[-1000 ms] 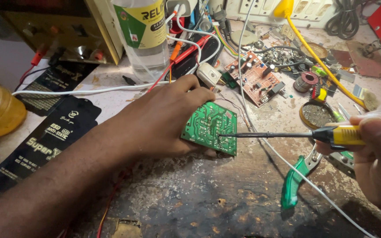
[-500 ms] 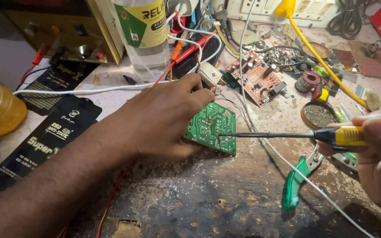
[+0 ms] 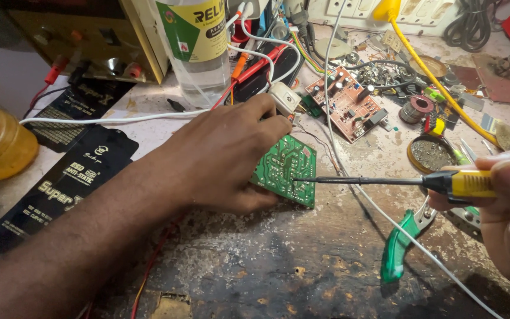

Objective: The person holds a green circuit board in one hand and a soldering iron in the other, soldering joints on the underside of the board. They rotate and reposition the board repeatedly to reach different solder points, briefly wiping the iron tip on a sponge, and continue soldering across the board.

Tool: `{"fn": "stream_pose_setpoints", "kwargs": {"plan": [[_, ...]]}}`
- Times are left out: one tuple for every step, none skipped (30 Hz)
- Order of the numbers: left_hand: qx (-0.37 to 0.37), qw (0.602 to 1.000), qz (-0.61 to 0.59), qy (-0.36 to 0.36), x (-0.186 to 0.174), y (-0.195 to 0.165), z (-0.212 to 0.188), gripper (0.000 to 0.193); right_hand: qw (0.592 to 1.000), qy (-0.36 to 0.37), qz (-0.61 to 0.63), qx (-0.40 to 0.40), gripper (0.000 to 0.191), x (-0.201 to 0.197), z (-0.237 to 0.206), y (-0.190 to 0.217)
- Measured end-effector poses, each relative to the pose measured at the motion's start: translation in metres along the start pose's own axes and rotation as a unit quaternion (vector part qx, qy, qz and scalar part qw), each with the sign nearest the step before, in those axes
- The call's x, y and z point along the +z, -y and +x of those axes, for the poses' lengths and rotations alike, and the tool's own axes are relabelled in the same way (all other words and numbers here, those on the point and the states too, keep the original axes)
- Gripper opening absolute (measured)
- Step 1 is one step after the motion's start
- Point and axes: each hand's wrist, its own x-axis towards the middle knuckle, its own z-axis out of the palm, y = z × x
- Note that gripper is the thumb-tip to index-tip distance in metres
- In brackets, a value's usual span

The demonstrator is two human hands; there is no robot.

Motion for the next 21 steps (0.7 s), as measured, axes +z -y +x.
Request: {"fn": "stream_pose_setpoints", "kwargs": {"plan": [[0.001,1.0,0.002,-0.006,0.001,0.001,0.0,0.073,1.0,0.001,0.005,0.002,0.026,0.002,0.001,0.001],[0.003,1.0,0.003,-0.012,0.002,0.001,-0.001,0.074,1.0,0.003,0.003,0.0,0.026,0.003,0.001,0.002],[0.006,1.0,0.005,-0.019,0.003,0.002,-0.001,0.076,1.0,0.005,0.001,-0.003,0.026,0.005,0.002,0.003],[0.005,1.0,0.004,-0.02,0.003,0.002,-0.001,0.076,1.0,0.009,-0.005,-0.01,0.026,0.006,0.001,0.005],[0.005,1.0,0.003,-0.022,0.004,0.003,-0.001,0.075,1.0,0.013,-0.008,-0.014,0.026,0.008,0.002,0.006],[0.005,1.0,0.002,-0.024,0.003,0.003,-0.001,0.076,1.0,0.017,-0.011,-0.017,0.026,0.009,0.002,0.008],[-0.009,1.0,-0.002,-0.015,0.003,0.004,-0.002,0.074,1.0,0.022,-0.01,-0.016,0.027,0.009,0.003,0.009],[-0.023,1.0,-0.006,-0.006,0.002,0.005,-0.004,0.072,1.0,0.021,-0.009,-0.013,0.027,0.01,0.003,0.01],[-0.037,0.999,-0.011,0.004,0.001,0.005,-0.005,0.071,1.0,0.019,-0.007,-0.01,0.027,0.009,0.004,0.01],[-0.03,0.999,-0.012,0.004,0.0,0.005,-0.005,0.074,1.0,0.012,-0.006,-0.003,0.026,0.009,0.003,0.009],[-0.022,1.0,-0.014,0.002,0.0,0.005,-0.005,0.078,1.0,0.008,-0.003,-0.001,0.026,0.007,0.004,0.009],[-0.014,1.0,-0.015,0.001,-0.001,0.005,-0.004,0.082,1.0,0.003,-0.001,0.002,0.026,0.005,0.004,0.008],[-0.009,1.0,-0.014,0.0,-0.001,0.005,-0.003,0.08,1.0,0.001,0.004,0.004,0.026,0.003,0.003,0.007],[-0.007,1.0,-0.013,0.001,-0.001,0.005,-0.003,0.079,1.0,-0.004,0.007,0.008,0.027,0.002,0.002,0.005],[-0.005,1.0,-0.011,0.002,-0.002,0.005,-0.004,0.077,1.0,-0.009,0.01,0.012,0.027,0.001,0.002,0.002],[-0.012,1.0,-0.013,0.009,-0.002,0.006,-0.005,0.078,1.0,-0.019,0.011,0.017,0.028,0.0,0.002,-0.002],[-0.018,1.0,-0.016,0.015,-0.002,0.006,-0.005,0.078,1.0,-0.023,0.008,0.019,0.028,-0.002,0.001,-0.003],[-0.023,0.999,-0.018,0.021,-0.002,0.006,-0.005,0.078,0.999,-0.027,0.005,0.021,0.028,-0.003,0.0,-0.005],[-0.022,0.999,-0.019,0.02,-0.002,0.006,-0.005,0.077,1.0,-0.024,-0.001,0.019,0.028,-0.005,0.0,-0.005],[-0.022,0.999,-0.019,0.02,-0.002,0.006,-0.005,0.076,1.0,-0.022,-0.003,0.019,0.027,-0.006,0.0,-0.006],[-0.022,0.999,-0.02,0.02,-0.001,0.006,-0.005,0.076,1.0,-0.021,-0.006,0.02,0.027,-0.006,0.0,-0.006]]}}
